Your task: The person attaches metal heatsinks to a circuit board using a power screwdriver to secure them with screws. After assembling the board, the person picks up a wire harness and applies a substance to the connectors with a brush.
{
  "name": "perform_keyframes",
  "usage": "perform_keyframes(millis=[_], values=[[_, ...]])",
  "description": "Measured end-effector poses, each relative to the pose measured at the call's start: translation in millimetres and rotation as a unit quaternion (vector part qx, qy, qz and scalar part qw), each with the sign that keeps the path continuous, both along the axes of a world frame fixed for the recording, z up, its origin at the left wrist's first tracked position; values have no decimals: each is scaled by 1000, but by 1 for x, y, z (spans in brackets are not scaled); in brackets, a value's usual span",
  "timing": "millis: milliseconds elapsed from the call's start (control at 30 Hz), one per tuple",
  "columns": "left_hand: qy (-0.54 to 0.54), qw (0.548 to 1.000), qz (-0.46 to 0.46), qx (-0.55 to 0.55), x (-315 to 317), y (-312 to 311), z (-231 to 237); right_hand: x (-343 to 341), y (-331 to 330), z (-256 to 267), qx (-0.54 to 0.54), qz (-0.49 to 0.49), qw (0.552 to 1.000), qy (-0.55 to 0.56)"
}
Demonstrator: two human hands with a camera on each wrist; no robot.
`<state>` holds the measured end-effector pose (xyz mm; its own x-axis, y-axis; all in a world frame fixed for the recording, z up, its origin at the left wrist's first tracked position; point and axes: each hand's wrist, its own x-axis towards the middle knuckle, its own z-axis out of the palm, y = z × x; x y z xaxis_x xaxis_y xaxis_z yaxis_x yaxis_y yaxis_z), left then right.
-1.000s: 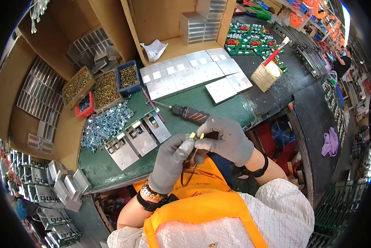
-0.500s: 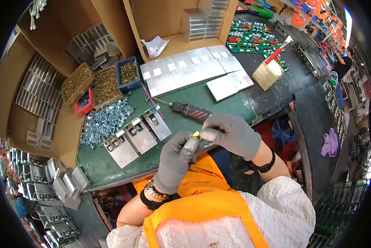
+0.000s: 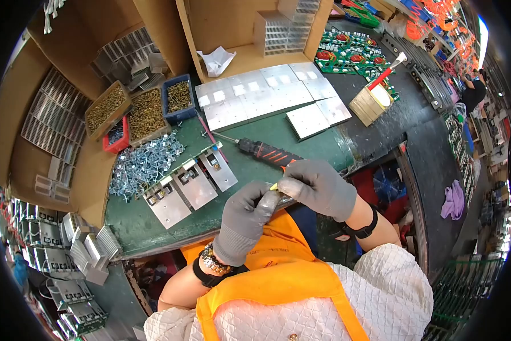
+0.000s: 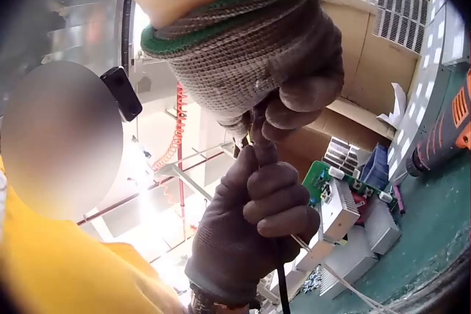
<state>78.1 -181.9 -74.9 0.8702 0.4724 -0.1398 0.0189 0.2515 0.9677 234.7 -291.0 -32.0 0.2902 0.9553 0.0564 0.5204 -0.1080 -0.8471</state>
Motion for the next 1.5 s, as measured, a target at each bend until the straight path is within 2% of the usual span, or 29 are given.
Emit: perform_keyframes(millis=[133,200,300,333,400,500,633,700,733,767,800,833,900,1033,1100,1133,1200,1233,1300,1333,1367,1400,1467,1500], values=[[-4,998,-22,65,-1,4,-3,12,3,-8,32,64,997,-29],[21,998,-59,15,-3,5,0,17,5,-8,75,124,987,-68],[31,995,-94,-31,-4,8,4,21,7,-9,76,153,982,-86],[31,995,-95,-31,-4,9,3,20,7,-5,76,152,982,-86],[30,991,-128,17,-4,10,0,16,7,5,-55,147,984,-90],[36,987,-137,79,-4,8,-6,16,6,6,-108,158,978,-81],[72,983,-167,6,-8,10,1,21,4,-7,-41,161,985,-33],[67,979,-182,-60,-8,11,-2,25,2,-10,-15,99,993,57],[66,979,-185,-60,-7,9,-4,26,1,-14,-13,90,994,54],[48,985,-149,-72,-6,5,-7,26,0,-17,-13,87,995,54],[31,990,-113,-84,-4,2,-9,26,0,-19,-16,89,996,28],[32,989,-115,-83,-3,-1,-7,26,-1,-22,-19,90,996,3],[58,997,-49,-15,1,-4,1,28,-2,-30,-1,77,997,10],[67,997,-33,23,9,-5,1,30,-7,-32,24,51,998,20],[24,976,-13,214,11,-7,-9,30,-8,-31,26,43,998,21],[20,976,-21,215,11,-8,-9,31,-10,-30,26,35,999,18],[-3,948,9,319,18,-10,-8,31,-13,-36,40,22,999,-2],[-3,957,-6,291,20,-9,-8,32,-15,-36,55,23,998,-16],[14,981,-14,194,22,-7,-14,40,-20,-30,16,45,999,-7],[19,995,-18,92,22,-9,-9,52,-21,-19,54,74,996,-16],[28,999,-21,-10,22,-10,-4,65,-29,0,9,12,1000,8],[37,999,-4,3,24,-13,-5,93,-35,-15,-2,-95,993,-75],[47,999,-17,-16,26,-13,0,159,-44,-13,99,-268,957,-61],[61,997,-23,-38,27,-13,4,171,-50,9,96,-374,921,-62]])
